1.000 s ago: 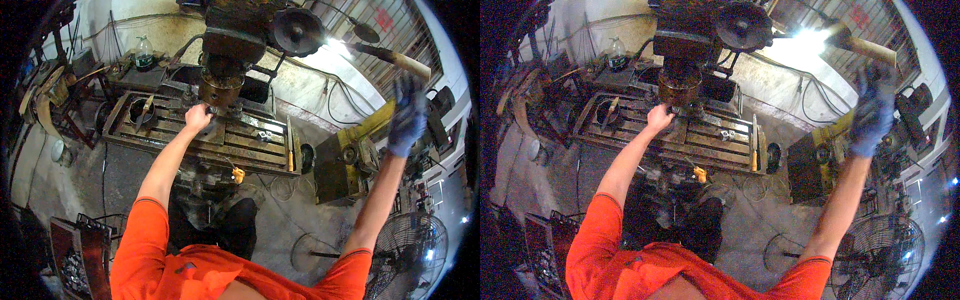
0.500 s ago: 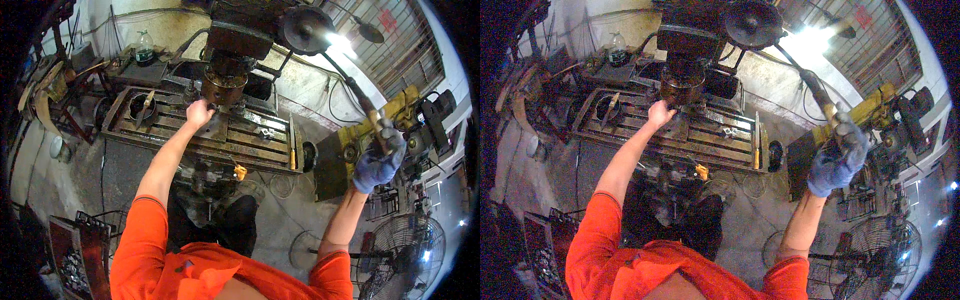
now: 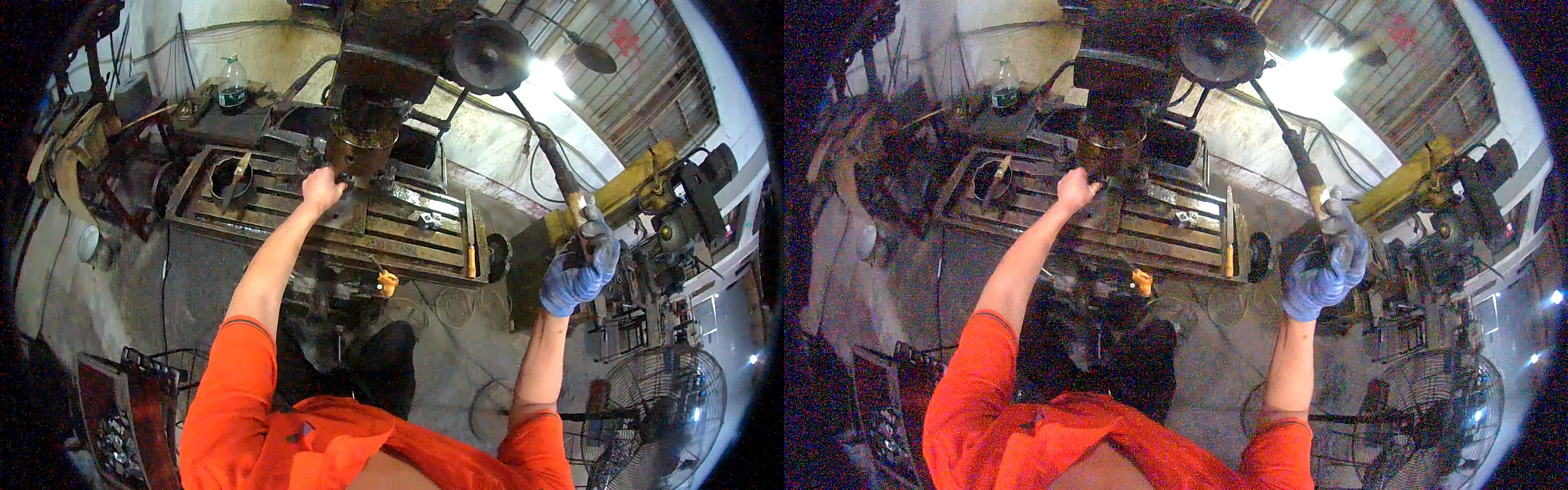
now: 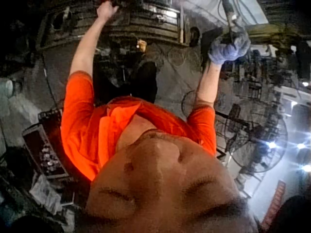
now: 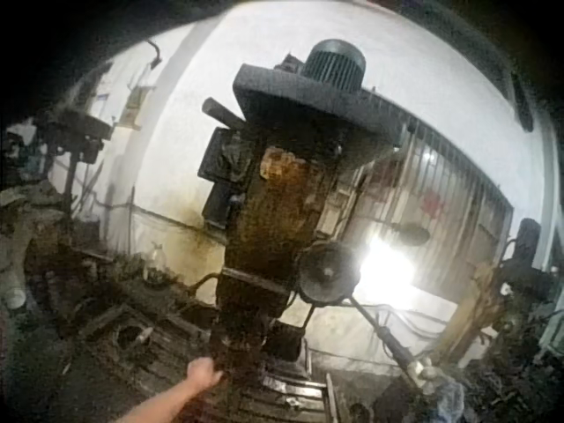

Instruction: The person moves an industrial fan in a workshop, then picks up metal parts from a storage bin, places them on a machining table, and uses an air blow gun to clean debris from them.

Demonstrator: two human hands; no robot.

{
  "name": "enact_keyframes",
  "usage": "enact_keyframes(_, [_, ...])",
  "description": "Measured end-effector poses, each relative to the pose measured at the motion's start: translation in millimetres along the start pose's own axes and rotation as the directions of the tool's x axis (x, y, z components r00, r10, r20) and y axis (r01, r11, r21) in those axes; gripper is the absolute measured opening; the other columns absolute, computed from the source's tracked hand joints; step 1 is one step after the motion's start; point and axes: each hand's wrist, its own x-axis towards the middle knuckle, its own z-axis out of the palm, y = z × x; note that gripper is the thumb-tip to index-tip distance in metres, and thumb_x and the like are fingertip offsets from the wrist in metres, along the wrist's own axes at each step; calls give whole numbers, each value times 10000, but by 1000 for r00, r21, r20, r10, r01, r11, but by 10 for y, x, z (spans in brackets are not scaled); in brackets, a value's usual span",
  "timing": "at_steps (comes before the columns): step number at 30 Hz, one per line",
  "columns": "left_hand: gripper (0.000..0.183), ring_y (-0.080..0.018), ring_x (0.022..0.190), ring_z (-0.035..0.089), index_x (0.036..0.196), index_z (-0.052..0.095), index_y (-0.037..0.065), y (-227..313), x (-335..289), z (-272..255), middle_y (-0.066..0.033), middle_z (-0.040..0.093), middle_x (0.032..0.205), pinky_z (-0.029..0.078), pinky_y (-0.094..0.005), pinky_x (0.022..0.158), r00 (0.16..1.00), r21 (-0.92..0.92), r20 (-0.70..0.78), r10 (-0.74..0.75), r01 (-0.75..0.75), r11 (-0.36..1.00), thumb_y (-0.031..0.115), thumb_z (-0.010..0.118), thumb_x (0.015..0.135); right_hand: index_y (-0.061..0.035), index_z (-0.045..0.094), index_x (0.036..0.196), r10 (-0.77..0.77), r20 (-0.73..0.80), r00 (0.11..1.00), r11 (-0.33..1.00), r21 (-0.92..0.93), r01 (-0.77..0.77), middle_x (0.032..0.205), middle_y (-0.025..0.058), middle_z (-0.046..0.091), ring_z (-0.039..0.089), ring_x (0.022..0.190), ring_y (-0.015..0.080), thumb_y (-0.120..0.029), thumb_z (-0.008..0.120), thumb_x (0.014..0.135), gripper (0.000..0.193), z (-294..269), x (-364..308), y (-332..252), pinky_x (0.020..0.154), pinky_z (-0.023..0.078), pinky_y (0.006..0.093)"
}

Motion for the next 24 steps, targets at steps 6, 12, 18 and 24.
enact_keyframes(6, [312, -327, 784, 605, 785, 626, 16, 27, -9, -12, -168, 622, 790, 488, -406, 680, 999, 23, 16, -41, 40, 999, 290, 707, 661, 31, 583, 768, 43, -40, 998, 998, -40, -44, 855, 151, 616, 570, 823, 243, -260, 475, 837, 318, 75, 202, -67, 837, 407, 374])
enact_keyframes(12, [422, -356, 763, 597, 747, 587, -14, -25, -1, 63, -194, 610, 770, 484, -431, 670, 1000, 8, -12, 9, -9, 1000, 371, 720, 636, 29, 584, 784, 29, 8, 1000, 990, -140, -28, 847, 155, 620, 570, 823, 238, -268, 480, 832, 318, -2, 240, -55, 836, 406, 377])
enact_keyframes(18, [357, -332, 785, 602, 786, 608, -8, 5, 20, 12, -181, 618, 809, 483, -418, 664, 998, 43, 55, -27, 24, 999, 314, 710, 672, 40, 594, 853, 53, -42, 998, 993, -105, -57, 940, 150, 618, 560, 917, 242, -308, 553, 824, 352, -24, -52, 53, 869, 391, 369])
enact_keyframes(24, [359, -316, 877, 589, 973, 596, 39, -158, -77, -360, -157, 625, 902, 476, -410, 722, 990, -154, 137, 38, -16, 988, 261, 680, 703, 63, 584, 884, 131, -49, 990, 990, -47, -133, 968, 162, 609, 550, 937, 241, -316, 521, 838, 387, 65, -7, -49, 878, 385, 371])
